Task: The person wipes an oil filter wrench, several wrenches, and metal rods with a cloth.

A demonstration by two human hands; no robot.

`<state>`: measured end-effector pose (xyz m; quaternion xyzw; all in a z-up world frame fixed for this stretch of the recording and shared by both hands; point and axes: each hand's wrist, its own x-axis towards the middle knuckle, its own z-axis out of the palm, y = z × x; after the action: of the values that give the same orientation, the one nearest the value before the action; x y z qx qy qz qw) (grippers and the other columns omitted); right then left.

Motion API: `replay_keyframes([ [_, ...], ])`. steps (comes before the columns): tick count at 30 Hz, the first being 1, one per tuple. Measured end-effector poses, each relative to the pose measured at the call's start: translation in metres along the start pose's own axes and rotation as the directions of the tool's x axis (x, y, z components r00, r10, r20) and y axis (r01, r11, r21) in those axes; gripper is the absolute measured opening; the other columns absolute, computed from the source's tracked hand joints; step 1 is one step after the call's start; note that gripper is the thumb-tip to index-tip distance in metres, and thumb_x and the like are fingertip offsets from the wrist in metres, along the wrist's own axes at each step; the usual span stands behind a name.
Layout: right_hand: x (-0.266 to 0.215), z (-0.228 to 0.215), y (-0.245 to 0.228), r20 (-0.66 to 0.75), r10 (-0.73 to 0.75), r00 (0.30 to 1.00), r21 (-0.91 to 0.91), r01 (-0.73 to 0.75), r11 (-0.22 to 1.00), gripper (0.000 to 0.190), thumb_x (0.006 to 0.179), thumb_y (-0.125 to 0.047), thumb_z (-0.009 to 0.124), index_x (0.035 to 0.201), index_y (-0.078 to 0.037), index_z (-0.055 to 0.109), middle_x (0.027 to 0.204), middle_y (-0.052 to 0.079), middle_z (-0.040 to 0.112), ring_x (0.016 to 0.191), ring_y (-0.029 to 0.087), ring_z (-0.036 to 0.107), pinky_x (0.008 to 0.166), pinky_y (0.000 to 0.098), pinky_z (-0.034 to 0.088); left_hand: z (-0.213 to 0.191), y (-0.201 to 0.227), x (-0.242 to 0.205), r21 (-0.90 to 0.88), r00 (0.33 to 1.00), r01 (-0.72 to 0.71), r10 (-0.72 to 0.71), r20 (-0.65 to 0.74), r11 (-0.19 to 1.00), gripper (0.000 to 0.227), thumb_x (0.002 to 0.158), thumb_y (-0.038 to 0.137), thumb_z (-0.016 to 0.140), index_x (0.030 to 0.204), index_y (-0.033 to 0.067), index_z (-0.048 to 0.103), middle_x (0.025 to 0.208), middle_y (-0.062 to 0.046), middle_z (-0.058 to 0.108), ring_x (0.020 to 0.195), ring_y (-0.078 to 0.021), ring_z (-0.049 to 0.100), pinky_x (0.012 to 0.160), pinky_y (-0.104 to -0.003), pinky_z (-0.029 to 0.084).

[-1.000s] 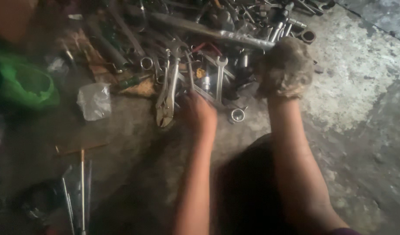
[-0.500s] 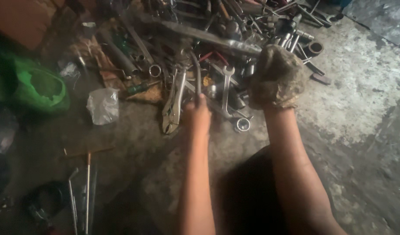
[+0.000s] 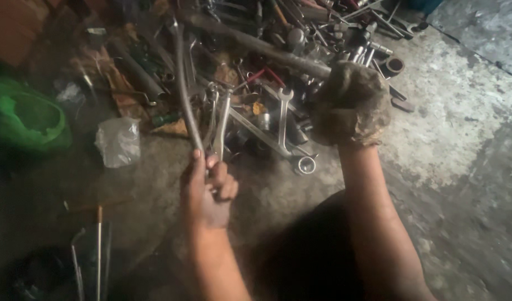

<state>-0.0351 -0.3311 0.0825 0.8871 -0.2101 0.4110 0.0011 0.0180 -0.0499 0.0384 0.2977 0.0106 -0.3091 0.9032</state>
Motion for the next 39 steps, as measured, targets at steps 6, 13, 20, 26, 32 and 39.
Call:
replay_keyframes([
  [6,-0.009,0.013,-0.005,0.04,-0.127,0.991,-0.062,0.129,0.99,0.011,0.091,-0.024,0.06,0.089,-0.013,0.058,0.088,0.008,0.058,0.085,0.03,0.058,0.071,0.0412,0.047,0.005,0.015,-0.039,0.627,0.982,0.147,-0.039,-0.184,0.765,0.04,0.098,0.043,0.058,0.08,0.0076,0.054,0.057,0.002,0.046,0.046,-0.0091,0.038,0.041,-0.027,0.029],
  [13,-0.007,0.022,0.014,0.209,0.0,0.978,0.041,-0.009,0.999,0.022,0.091,-0.035,0.065,0.088,-0.015,0.059,0.083,0.007,0.058,0.08,0.027,0.058,0.067,0.0417,0.046,-0.071,0.039,0.001,0.959,0.945,0.21,0.212,-0.249,0.19,0.047,0.097,0.05,0.058,0.092,0.0047,0.069,0.065,-0.007,0.063,0.056,-0.0174,0.059,0.053,-0.033,0.044],
  [20,-0.028,0.023,0.026,-0.007,0.038,0.999,-0.1,-0.038,0.994,0.013,0.103,-0.03,0.065,0.101,-0.017,0.063,0.095,0.007,0.06,0.09,0.028,0.058,0.072,0.0418,0.045,-0.12,0.089,0.07,0.783,0.881,0.403,0.431,-0.193,-0.474,0.03,0.107,0.03,0.063,0.119,0.0033,0.071,0.119,-0.024,0.071,0.113,-0.0452,0.065,0.095,-0.054,0.05],
  [26,-0.023,0.025,0.035,0.186,0.099,0.978,0.11,-0.121,0.987,0.036,0.077,-0.038,0.08,0.08,-0.014,0.053,0.08,0.007,0.051,0.075,0.027,0.049,0.064,0.0413,0.037,-0.085,-0.01,0.078,0.757,0.823,-0.374,0.184,0.537,-0.537,0.071,0.077,0.014,0.077,0.142,-0.0004,0.053,0.146,-0.026,0.053,0.136,-0.0452,0.05,0.109,-0.054,0.043],
  [32,-0.026,0.034,0.034,0.22,0.123,0.968,0.319,-0.191,0.928,0.03,0.089,-0.032,0.07,0.088,-0.014,0.046,0.085,0.003,0.043,0.085,0.021,0.045,0.078,0.0341,0.035,-0.009,-0.171,0.062,0.561,0.684,-0.717,-0.262,0.681,-0.414,0.052,0.078,0.013,0.077,0.129,0.0184,0.067,0.135,-0.015,0.06,0.129,-0.0361,0.051,0.112,-0.056,0.038],
  [39,-0.006,0.019,0.043,0.403,0.2,0.893,-0.254,-0.1,0.962,0.023,0.093,-0.038,0.063,0.086,-0.019,0.053,0.08,0.0,0.045,0.075,0.019,0.043,0.065,0.0356,0.038,0.033,-0.146,0.063,0.491,0.517,-0.812,0.002,0.856,-0.315,0.044,0.096,-0.004,0.064,0.137,0.0106,0.064,0.117,-0.015,0.062,0.117,-0.0351,0.059,0.096,-0.044,0.05],
])
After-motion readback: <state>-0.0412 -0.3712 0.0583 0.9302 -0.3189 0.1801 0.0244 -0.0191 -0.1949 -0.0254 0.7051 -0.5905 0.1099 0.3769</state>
